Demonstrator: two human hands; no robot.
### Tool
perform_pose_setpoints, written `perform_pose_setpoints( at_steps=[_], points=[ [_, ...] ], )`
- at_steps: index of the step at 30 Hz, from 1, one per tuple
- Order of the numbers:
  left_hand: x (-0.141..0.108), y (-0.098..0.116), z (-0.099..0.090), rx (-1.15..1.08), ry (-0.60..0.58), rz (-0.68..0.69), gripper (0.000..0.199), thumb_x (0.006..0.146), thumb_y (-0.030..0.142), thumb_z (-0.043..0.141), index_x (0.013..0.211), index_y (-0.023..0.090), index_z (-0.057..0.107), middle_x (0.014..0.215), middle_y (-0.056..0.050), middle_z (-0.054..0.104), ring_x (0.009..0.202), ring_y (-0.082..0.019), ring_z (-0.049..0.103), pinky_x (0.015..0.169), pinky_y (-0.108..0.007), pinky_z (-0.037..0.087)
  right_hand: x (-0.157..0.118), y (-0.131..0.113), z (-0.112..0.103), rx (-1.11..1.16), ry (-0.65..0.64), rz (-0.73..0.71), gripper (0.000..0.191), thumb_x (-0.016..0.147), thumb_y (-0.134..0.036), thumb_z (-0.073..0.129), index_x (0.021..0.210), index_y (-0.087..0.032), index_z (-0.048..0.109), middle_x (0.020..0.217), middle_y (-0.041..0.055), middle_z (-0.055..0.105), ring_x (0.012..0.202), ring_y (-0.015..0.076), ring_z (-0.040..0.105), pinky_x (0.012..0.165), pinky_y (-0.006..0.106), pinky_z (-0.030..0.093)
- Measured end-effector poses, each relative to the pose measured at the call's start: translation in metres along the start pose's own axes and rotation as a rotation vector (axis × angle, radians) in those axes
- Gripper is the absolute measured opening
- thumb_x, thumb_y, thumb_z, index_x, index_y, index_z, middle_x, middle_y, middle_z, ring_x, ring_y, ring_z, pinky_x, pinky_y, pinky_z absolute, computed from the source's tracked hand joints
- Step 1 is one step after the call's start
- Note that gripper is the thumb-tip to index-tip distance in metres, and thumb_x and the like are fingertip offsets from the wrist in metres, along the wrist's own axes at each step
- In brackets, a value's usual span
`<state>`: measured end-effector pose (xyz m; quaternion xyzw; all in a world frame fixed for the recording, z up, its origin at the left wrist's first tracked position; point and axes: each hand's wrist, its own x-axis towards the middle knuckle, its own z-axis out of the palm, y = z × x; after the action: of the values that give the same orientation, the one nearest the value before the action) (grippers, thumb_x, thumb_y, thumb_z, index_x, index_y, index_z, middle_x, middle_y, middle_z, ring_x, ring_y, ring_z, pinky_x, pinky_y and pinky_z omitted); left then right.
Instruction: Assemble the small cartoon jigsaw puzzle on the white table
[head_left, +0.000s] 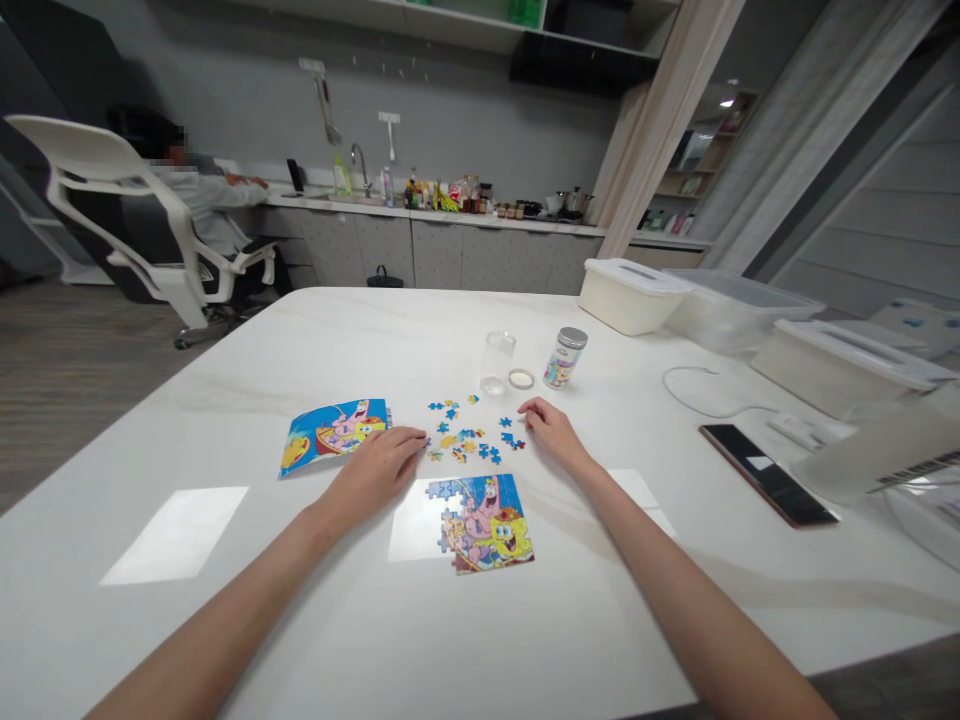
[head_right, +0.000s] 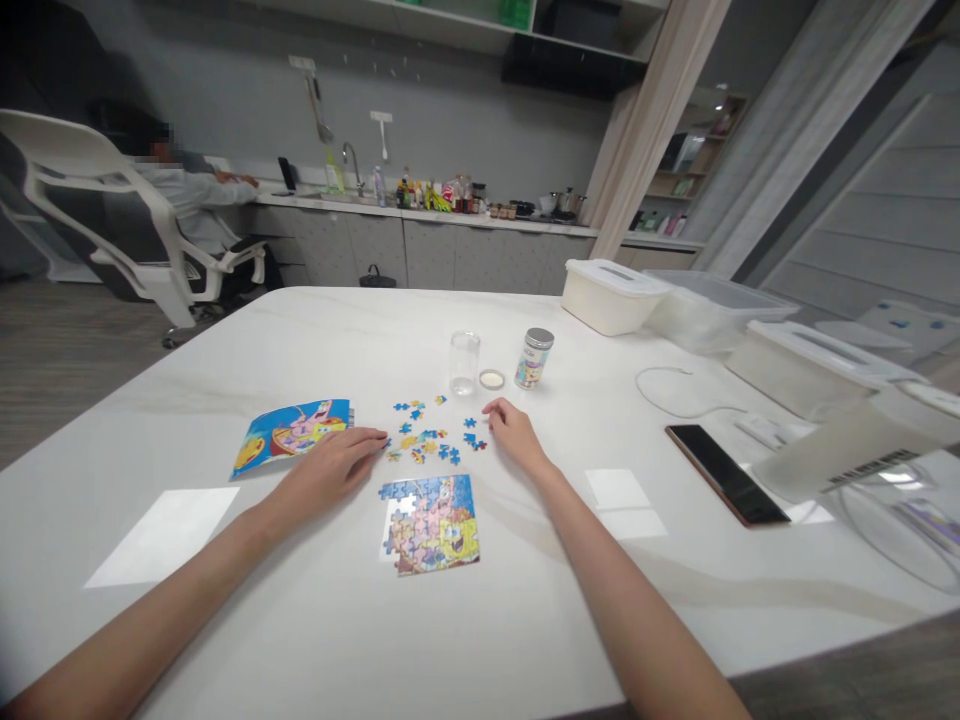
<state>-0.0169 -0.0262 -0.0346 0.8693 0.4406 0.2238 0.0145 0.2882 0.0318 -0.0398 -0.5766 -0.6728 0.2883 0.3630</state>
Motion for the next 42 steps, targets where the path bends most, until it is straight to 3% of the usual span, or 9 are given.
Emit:
perform_pose_setpoints(
  at_steps=[9,13,16,19,22,27,33,38,42],
  points=[
    [-0.003,0.004,-0.005,-0.051,-0.005,0.019,0.026,0.093,0.020,0.042,0.105,0.021,0.066,0.105,-0.009,0.067,0.098,-0.023,0.061,0.087,-0.044,0.050,-0.004,0.001,0.004,-0.120,-0.057,-0.162,0.019,0.078,-0.026,0.052,0.091,-0.020,0.064,0.077,0.0015,0.054,0.065,0.0157,0.051,0.066,0.030,0.044],
    [-0.003,0.002,0.000,-0.047,0.012,-0.003,0.023,0.094,0.022,0.045,0.107,0.022,0.063,0.103,-0.007,0.067,0.097,-0.022,0.061,0.086,-0.043,0.050,-0.005,0.002,0.006,-0.193,-0.038,-0.175,0.023,0.080,-0.028,0.054,0.099,-0.021,0.067,0.084,0.0034,0.052,0.069,0.0166,0.052,0.070,0.032,0.045],
    [-0.003,0.003,0.002,-0.034,0.018,0.004,0.020,0.094,0.023,0.047,0.106,0.022,0.062,0.106,-0.007,0.067,0.098,-0.022,0.060,0.087,-0.043,0.049,-0.005,0.001,0.006,-0.207,-0.057,-0.165,0.019,0.082,-0.027,0.053,0.093,-0.021,0.067,0.081,0.0033,0.051,0.069,0.0170,0.052,0.070,0.032,0.045],
    [-0.003,0.009,-0.004,0.014,0.008,0.012,0.018,0.093,0.021,0.047,0.103,0.019,0.062,0.105,-0.009,0.066,0.097,-0.023,0.060,0.086,-0.043,0.048,-0.004,0.000,0.005,-0.194,-0.057,-0.161,0.012,0.081,-0.026,0.054,0.083,-0.021,0.065,0.079,0.0026,0.051,0.069,0.0170,0.052,0.069,0.032,0.044],
    [0.001,0.016,-0.015,0.090,-0.010,-0.002,0.017,0.091,0.020,0.047,0.101,0.018,0.061,0.105,-0.010,0.065,0.097,-0.024,0.059,0.084,-0.043,0.048,-0.004,0.000,0.005,-0.185,-0.072,-0.174,0.012,0.081,-0.026,0.053,0.085,-0.021,0.063,0.079,0.0025,0.051,0.070,0.0171,0.052,0.069,0.032,0.044],
    [0.036,0.013,-0.029,0.198,-0.087,-0.056,0.020,0.086,0.010,0.045,0.093,0.019,0.062,0.096,-0.006,0.067,0.089,-0.022,0.061,0.079,-0.038,0.047,-0.005,-0.001,0.005,-0.208,-0.120,-0.200,0.023,0.086,-0.027,0.050,0.101,-0.021,0.066,0.083,0.0033,0.051,0.074,0.0178,0.054,0.073,0.033,0.044],
    [0.093,-0.022,-0.019,0.138,-0.152,-0.242,0.026,0.087,0.009,0.042,0.095,0.014,0.066,0.100,-0.012,0.067,0.095,-0.025,0.061,0.081,-0.036,0.045,-0.005,0.000,0.005,-0.193,-0.119,-0.195,0.012,0.083,-0.025,0.055,0.088,-0.021,0.065,0.081,0.0027,0.052,0.072,0.0170,0.054,0.071,0.031,0.043],
    [0.095,-0.038,-0.005,0.004,-0.228,-0.237,0.017,0.085,0.027,0.058,0.092,0.017,0.069,0.092,-0.006,0.067,0.083,-0.019,0.062,0.074,-0.028,0.047,-0.005,-0.002,0.003,-0.196,-0.112,-0.215,0.012,0.083,-0.025,0.054,0.088,-0.020,0.064,0.079,0.0020,0.053,0.072,0.0167,0.054,0.070,0.031,0.043],
    [0.091,-0.036,0.001,-0.062,-0.247,-0.220,0.012,0.082,0.021,0.058,0.089,0.018,0.068,0.095,-0.006,0.063,0.089,-0.020,0.060,0.082,-0.029,0.045,-0.006,-0.001,0.004,-0.216,-0.118,-0.222,0.014,0.083,-0.025,0.052,0.088,-0.019,0.063,0.079,0.0022,0.053,0.072,0.0172,0.053,0.069,0.031,0.042]
  ],
)
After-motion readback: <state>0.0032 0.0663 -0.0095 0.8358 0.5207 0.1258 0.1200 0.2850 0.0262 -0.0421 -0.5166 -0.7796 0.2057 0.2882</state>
